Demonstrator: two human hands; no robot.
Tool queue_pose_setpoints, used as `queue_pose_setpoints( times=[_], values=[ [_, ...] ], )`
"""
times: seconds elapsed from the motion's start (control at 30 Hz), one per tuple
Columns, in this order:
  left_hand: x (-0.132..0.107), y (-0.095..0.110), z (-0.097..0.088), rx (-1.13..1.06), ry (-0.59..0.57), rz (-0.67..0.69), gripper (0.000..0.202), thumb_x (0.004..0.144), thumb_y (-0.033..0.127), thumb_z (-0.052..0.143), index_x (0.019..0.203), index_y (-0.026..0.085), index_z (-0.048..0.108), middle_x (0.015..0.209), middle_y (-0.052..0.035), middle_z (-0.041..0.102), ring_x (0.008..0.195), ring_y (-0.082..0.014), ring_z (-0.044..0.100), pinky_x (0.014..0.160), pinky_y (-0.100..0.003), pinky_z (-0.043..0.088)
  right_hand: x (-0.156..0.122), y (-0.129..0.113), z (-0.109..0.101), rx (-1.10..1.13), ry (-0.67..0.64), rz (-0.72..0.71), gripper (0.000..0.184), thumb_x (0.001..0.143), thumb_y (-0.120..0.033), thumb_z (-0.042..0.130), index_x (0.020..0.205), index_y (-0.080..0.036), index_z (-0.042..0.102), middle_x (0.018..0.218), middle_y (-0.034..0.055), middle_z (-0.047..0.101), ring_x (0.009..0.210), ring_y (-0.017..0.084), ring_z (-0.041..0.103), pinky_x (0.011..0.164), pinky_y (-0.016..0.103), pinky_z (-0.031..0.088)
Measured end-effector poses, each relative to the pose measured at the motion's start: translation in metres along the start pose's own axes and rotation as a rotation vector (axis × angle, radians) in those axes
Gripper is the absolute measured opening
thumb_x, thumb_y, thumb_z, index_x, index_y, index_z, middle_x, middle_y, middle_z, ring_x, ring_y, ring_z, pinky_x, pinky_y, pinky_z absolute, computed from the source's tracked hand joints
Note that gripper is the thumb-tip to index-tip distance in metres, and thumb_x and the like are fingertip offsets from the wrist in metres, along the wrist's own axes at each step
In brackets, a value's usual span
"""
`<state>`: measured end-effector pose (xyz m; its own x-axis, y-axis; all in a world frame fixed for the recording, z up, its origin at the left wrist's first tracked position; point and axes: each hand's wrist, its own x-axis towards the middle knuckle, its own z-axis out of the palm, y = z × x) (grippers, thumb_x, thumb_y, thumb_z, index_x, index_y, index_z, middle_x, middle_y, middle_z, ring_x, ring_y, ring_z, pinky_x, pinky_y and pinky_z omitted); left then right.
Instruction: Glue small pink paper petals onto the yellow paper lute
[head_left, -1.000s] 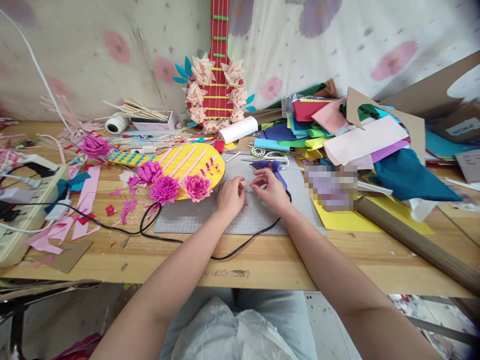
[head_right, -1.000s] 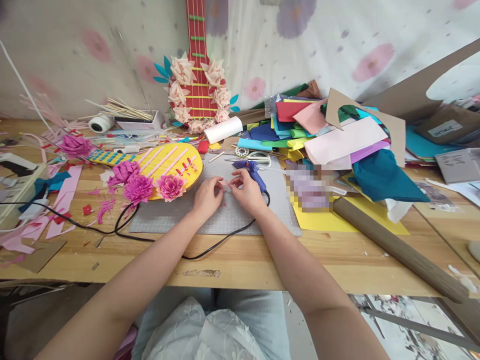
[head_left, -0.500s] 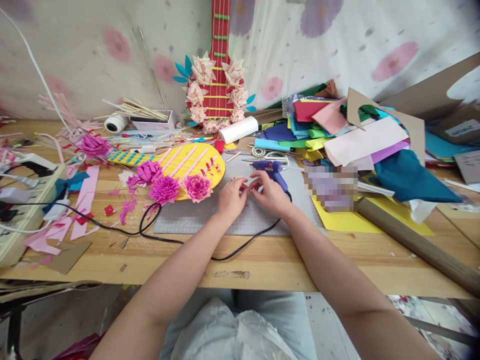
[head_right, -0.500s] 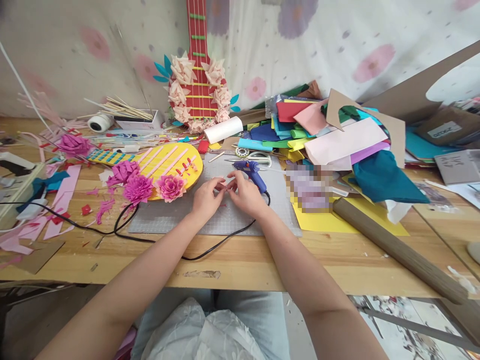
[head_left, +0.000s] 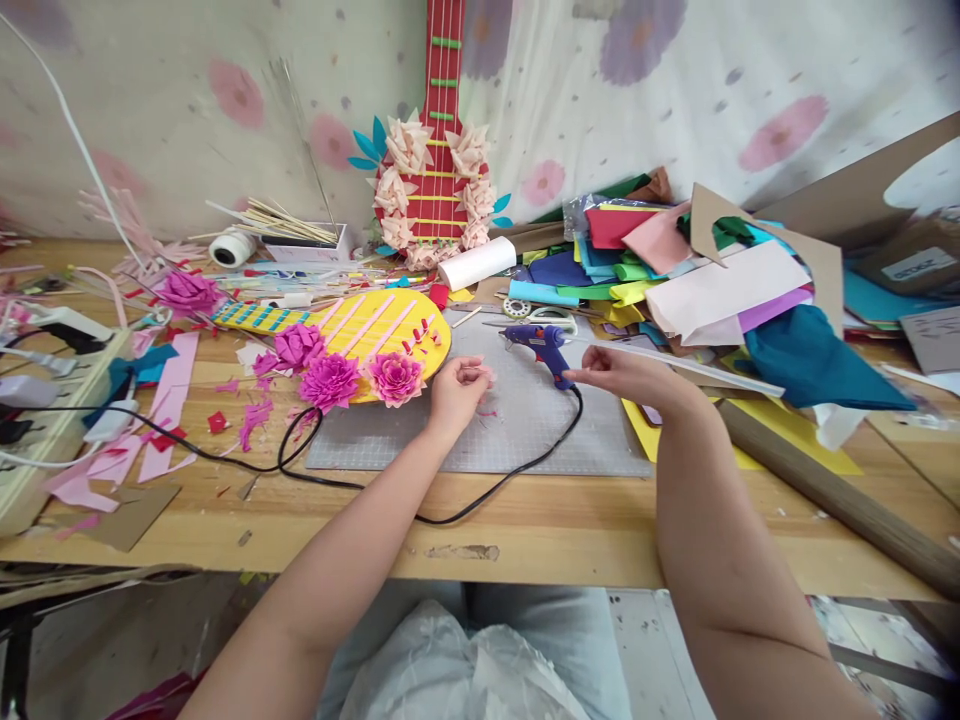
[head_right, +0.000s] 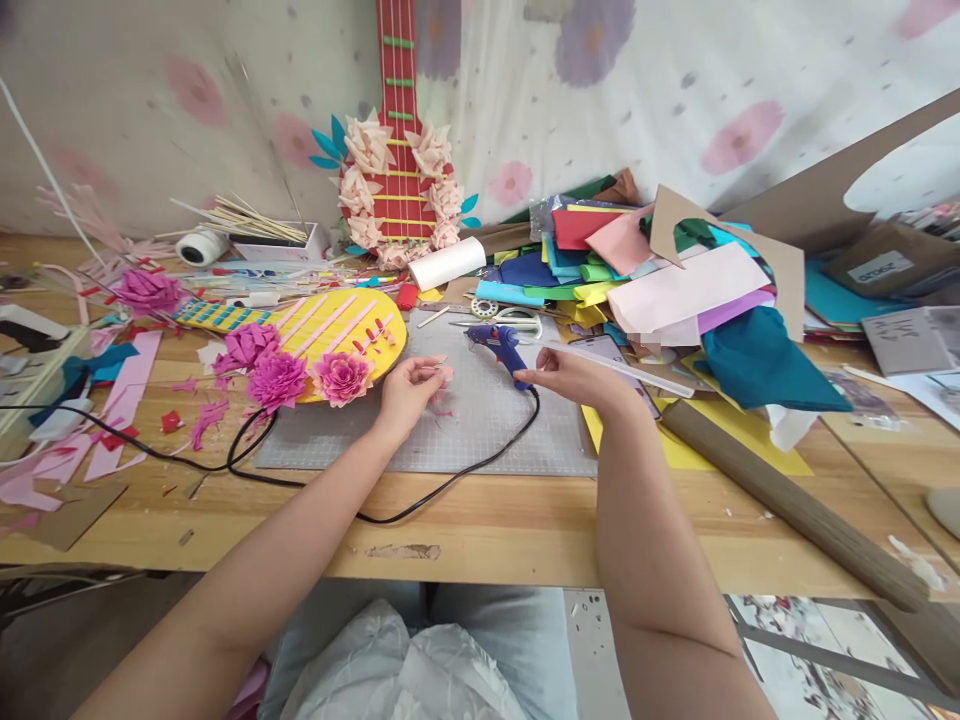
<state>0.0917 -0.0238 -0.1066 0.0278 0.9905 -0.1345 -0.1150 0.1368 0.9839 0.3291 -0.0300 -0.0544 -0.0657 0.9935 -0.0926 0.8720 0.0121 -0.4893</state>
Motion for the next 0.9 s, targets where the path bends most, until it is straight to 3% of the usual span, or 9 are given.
queue_pose_setpoints(
  times=[0.07, 0.13, 0.23, 0.33, 0.43, 0.53, 0.67, 0.9],
  values=[
    [-0.001, 0.002, 0.0, -0.006, 0.01, -0.009, 0.025, 0.071, 0.013, 0.063, 0.096, 0.012, 0.059, 0.086, -0.0075, 0.069, 0.067, -0.0139, 0.065, 0.045, -0.019, 0.044, 0.01, 0.001, 0.012, -0.006, 0.179, -0.004, 0.04, 0.063, -0.055, 0.069, 0.079, -0.019, 0.059, 0.072, 0.0042, 0.063, 0.058, 0.016, 0.053, 0.052, 0.027, 0.037],
    [-0.002, 0.003, 0.0, -0.006, 0.017, -0.011, 0.025, 0.071, 0.014, 0.063, 0.095, 0.012, 0.058, 0.088, -0.0084, 0.069, 0.067, -0.0149, 0.066, 0.043, -0.019, 0.045, 0.021, -0.005, 0.03, 0.038, 0.191, -0.064, 0.039, 0.064, -0.051, 0.07, 0.083, -0.019, 0.062, 0.079, 0.0063, 0.065, 0.066, 0.019, 0.056, 0.058, 0.029, 0.04],
    [-0.003, 0.002, 0.0, -0.024, 0.023, -0.01, 0.022, 0.072, 0.012, 0.063, 0.093, 0.013, 0.056, 0.086, -0.0074, 0.069, 0.067, -0.0141, 0.066, 0.043, -0.018, 0.046, 0.031, -0.016, 0.054, 0.1, 0.24, 0.05, 0.033, 0.071, -0.049, 0.064, 0.078, -0.017, 0.062, 0.078, 0.0078, 0.065, 0.07, 0.021, 0.058, 0.062, 0.032, 0.042],
    [-0.003, 0.002, 0.001, -0.046, 0.033, -0.017, 0.023, 0.073, 0.009, 0.061, 0.093, 0.013, 0.052, 0.082, -0.0057, 0.069, 0.066, -0.0131, 0.066, 0.044, -0.017, 0.048, 0.031, -0.019, 0.062, 0.227, 0.303, 0.13, 0.038, 0.072, -0.053, 0.061, 0.079, -0.016, 0.063, 0.075, 0.0075, 0.064, 0.07, 0.022, 0.058, 0.063, 0.033, 0.043],
    [0.002, 0.006, 0.0, -0.084, 0.037, -0.036, 0.026, 0.073, 0.006, 0.059, 0.096, 0.014, 0.048, 0.087, -0.0077, 0.069, 0.068, -0.014, 0.067, 0.046, -0.019, 0.05, 0.023, -0.016, 0.055, 0.511, 0.278, 0.07, 0.045, 0.068, -0.057, 0.063, 0.087, -0.016, 0.063, 0.071, 0.0045, 0.063, 0.061, 0.016, 0.055, 0.058, 0.03, 0.043],
    [0.008, 0.01, -0.002, -0.118, 0.042, -0.056, 0.028, 0.075, 0.006, 0.059, 0.098, 0.014, 0.045, 0.092, -0.0098, 0.069, 0.072, -0.0164, 0.069, 0.047, -0.02, 0.051, 0.011, -0.015, 0.045, 0.666, 0.19, 0.031, 0.045, 0.066, -0.057, 0.065, 0.082, -0.015, 0.061, 0.063, 0.0016, 0.058, 0.051, 0.011, 0.049, 0.05, 0.026, 0.04],
    [0.012, 0.012, -0.006, -0.12, 0.069, -0.057, 0.028, 0.075, 0.008, 0.06, 0.098, 0.014, 0.046, 0.083, -0.0071, 0.07, 0.074, -0.0183, 0.07, 0.046, -0.019, 0.05, 0.0, -0.022, 0.036, 0.596, 0.051, -0.003, 0.044, 0.069, -0.059, 0.063, 0.069, -0.015, 0.06, 0.05, -0.0018, 0.048, 0.044, 0.009, 0.043, 0.044, 0.024, 0.035],
    [0.012, 0.004, -0.008, -0.065, 0.099, 0.01, 0.026, 0.075, 0.011, 0.061, 0.096, 0.014, 0.047, 0.071, -0.0027, 0.066, 0.072, -0.0191, 0.069, 0.043, -0.021, 0.052, -0.002, -0.032, 0.044, 0.431, 0.006, -0.056, 0.044, 0.069, -0.059, 0.063, 0.081, -0.016, 0.065, 0.055, 0.0002, 0.055, 0.049, 0.011, 0.047, 0.049, 0.026, 0.039]
  ],
)
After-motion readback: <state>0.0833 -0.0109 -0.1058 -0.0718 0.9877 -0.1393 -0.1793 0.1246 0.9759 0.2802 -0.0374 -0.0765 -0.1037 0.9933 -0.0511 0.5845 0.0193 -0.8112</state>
